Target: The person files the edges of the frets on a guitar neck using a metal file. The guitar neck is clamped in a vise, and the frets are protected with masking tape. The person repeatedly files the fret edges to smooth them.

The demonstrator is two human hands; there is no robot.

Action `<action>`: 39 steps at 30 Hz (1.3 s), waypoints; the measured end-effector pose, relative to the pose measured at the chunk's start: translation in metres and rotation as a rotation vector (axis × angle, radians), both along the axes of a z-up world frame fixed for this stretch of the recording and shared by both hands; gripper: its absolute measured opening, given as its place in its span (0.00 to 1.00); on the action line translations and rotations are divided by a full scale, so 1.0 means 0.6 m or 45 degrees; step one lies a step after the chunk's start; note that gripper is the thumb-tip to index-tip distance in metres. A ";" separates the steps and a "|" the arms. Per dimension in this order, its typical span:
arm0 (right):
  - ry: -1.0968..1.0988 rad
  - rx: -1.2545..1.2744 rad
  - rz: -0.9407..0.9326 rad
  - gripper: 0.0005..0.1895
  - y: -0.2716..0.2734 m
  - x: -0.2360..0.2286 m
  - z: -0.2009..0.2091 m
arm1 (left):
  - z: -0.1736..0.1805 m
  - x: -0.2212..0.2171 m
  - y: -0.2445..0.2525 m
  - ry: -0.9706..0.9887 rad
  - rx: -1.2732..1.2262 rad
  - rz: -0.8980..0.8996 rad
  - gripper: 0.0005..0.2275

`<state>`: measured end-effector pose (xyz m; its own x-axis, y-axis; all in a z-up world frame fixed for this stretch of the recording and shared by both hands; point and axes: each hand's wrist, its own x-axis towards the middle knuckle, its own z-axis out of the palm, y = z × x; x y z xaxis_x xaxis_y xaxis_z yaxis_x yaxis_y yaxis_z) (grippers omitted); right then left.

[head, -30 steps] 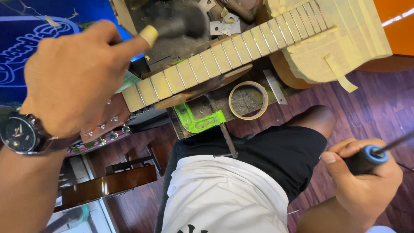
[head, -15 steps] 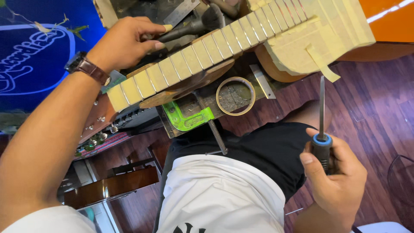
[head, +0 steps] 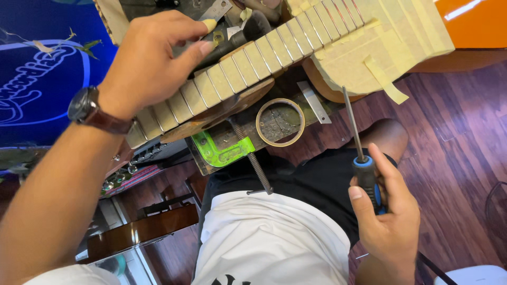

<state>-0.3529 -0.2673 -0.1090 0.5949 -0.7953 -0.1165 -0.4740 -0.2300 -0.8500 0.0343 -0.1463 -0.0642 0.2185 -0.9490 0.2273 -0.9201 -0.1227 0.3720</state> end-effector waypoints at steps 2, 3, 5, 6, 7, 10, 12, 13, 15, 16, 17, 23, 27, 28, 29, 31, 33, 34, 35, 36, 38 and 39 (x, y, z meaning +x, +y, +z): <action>-0.004 0.006 0.017 0.34 -0.001 0.009 -0.001 | 0.014 -0.043 -0.002 0.005 -0.024 -0.019 0.09; -0.007 0.011 0.036 0.34 -0.001 0.012 -0.002 | 0.020 -0.065 -0.002 0.010 -0.049 -0.037 0.10; -0.026 0.031 0.076 0.34 -0.002 0.022 -0.001 | 0.013 -0.092 -0.001 -0.080 0.011 0.002 0.12; -0.050 0.046 0.116 0.35 -0.003 0.026 0.000 | 0.009 -0.105 0.000 -0.176 0.066 0.041 0.14; -0.047 0.047 0.120 0.35 -0.003 0.030 -0.001 | 0.005 -0.110 0.001 -0.173 0.067 0.045 0.14; -0.026 -0.073 0.226 0.34 -0.003 0.044 0.000 | -0.014 -0.120 0.004 -0.158 0.037 0.106 0.14; -0.062 -0.193 0.358 0.32 -0.001 0.054 0.004 | -0.035 -0.118 0.006 -0.008 -0.122 0.029 0.14; -0.058 -0.189 0.360 0.32 0.001 0.061 0.005 | -0.036 -0.118 0.006 -0.003 -0.119 0.030 0.14; -0.205 -0.283 0.445 0.28 0.006 0.074 0.008 | -0.037 -0.118 0.006 -0.005 -0.141 0.017 0.06; -0.200 -0.276 0.448 0.28 0.008 0.079 0.007 | -0.038 -0.119 0.007 0.002 -0.136 0.020 0.06; -0.207 -0.352 0.467 0.26 0.009 0.084 0.006 | -0.038 -0.120 0.008 -0.047 -0.147 0.009 0.05; -0.201 -0.488 0.514 0.24 0.017 0.106 0.005 | -0.036 -0.124 0.007 -0.138 -0.142 -0.019 0.02; 0.050 -0.615 0.465 0.28 0.034 0.104 -0.003 | -0.034 -0.129 0.003 -0.258 -0.076 0.013 0.06; 0.056 -0.617 0.463 0.28 0.037 0.102 -0.004 | -0.030 -0.131 0.001 -0.253 -0.079 0.009 0.06; 0.081 -0.660 0.459 0.28 0.039 0.101 -0.005 | -0.026 -0.133 -0.001 -0.245 -0.090 0.008 0.04; 0.112 -0.707 0.456 0.28 0.044 0.091 -0.010 | -0.024 -0.134 -0.003 -0.230 -0.106 0.006 0.08; 0.202 -0.645 0.394 0.28 0.049 0.075 -0.018 | -0.025 -0.133 -0.002 -0.285 -0.048 0.026 0.08; 0.205 -0.652 0.394 0.28 0.045 0.086 -0.011 | -0.026 -0.133 -0.004 -0.283 -0.055 0.026 0.08; 0.204 -0.670 0.423 0.27 0.042 0.097 -0.004 | -0.025 -0.133 -0.006 -0.297 -0.041 0.054 0.09; 0.203 -0.688 0.452 0.27 0.039 0.106 0.003 | -0.025 -0.135 -0.007 -0.312 -0.027 0.081 0.11; 0.169 -0.670 0.470 0.28 0.023 0.167 0.029 | -0.026 -0.132 -0.005 -0.288 -0.031 0.073 0.09; 0.129 -0.649 0.497 0.29 0.015 0.196 0.041 | -0.026 -0.132 -0.003 -0.266 -0.030 0.074 0.08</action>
<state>-0.2351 -0.2584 -0.0842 0.8572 -0.4934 0.1475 -0.3463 -0.7642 -0.5441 -0.0449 -0.1480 -0.0801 0.2185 -0.9301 0.2952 -0.9691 -0.1713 0.1774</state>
